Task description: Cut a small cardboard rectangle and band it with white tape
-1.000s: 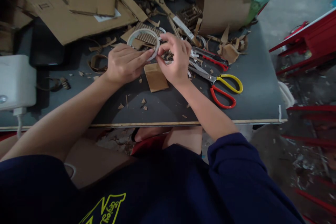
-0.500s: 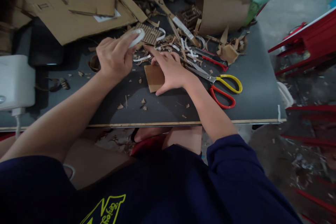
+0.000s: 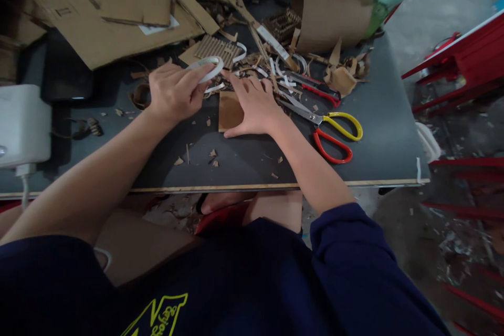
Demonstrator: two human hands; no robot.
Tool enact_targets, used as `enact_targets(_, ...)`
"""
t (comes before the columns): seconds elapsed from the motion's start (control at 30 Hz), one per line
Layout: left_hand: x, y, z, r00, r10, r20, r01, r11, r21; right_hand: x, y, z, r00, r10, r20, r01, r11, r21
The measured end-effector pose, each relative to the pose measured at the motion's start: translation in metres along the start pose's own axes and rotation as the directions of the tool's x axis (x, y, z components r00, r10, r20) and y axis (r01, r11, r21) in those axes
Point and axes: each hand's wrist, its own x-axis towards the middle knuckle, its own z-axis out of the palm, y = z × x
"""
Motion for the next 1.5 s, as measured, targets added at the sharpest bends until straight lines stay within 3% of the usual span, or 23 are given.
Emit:
enact_targets(0.13, 0.0, 0.0, 0.001, 1.0, -0.011, 0.006, 0.01, 0.999, 0.05, -0.002, 0.002, -0.005, 0.999, -0.013, -0.04, 0.011, 1.0, -0.026)
enact_targets(0.23, -0.002, 0.003, 0.003, 1.0, -0.01, 0.022, 0.008, 0.996, 0.089, 0.0, 0.003, -0.005, 0.987, -0.02, -0.157, 0.023, 1.0, 0.016)
enact_targets(0.37, -0.005, 0.009, 0.007, 0.998, -0.026, 0.062, 0.021, 0.997, 0.074, 0.006, 0.001, 0.004, 0.921, 0.068, -0.384, -0.012, 0.989, 0.148)
enact_targets(0.53, -0.005, 0.017, 0.007, 0.998, -0.028, 0.054, 0.024, 0.997, 0.079, 0.008, -0.006, 0.011, 0.852, 0.141, -0.505, -0.05, 0.981, 0.189)
enact_targets(0.93, 0.0, 0.013, 0.002, 0.998, -0.009, 0.061, 0.002, 0.993, 0.114, 0.005, -0.005, 0.006, 0.869, 0.116, -0.482, -0.018, 0.979, 0.202)
enact_targets(1.2, 0.002, 0.002, -0.002, 0.998, -0.056, 0.018, 0.051, 0.973, 0.226, 0.015, 0.015, 0.023, 0.765, 0.219, -0.605, -0.032, 0.952, 0.303)
enact_targets(1.37, -0.001, 0.001, 0.0, 0.999, -0.033, -0.007, 0.033, 0.995, 0.094, 0.021, 0.024, 0.029, 0.83, 0.173, -0.53, -0.038, 0.966, 0.257)
enact_targets(1.5, 0.002, 0.004, 0.0, 0.997, 0.07, -0.041, -0.062, 0.985, 0.163, 0.014, 0.009, 0.02, 0.842, 0.182, -0.508, -0.02, 0.951, 0.309)
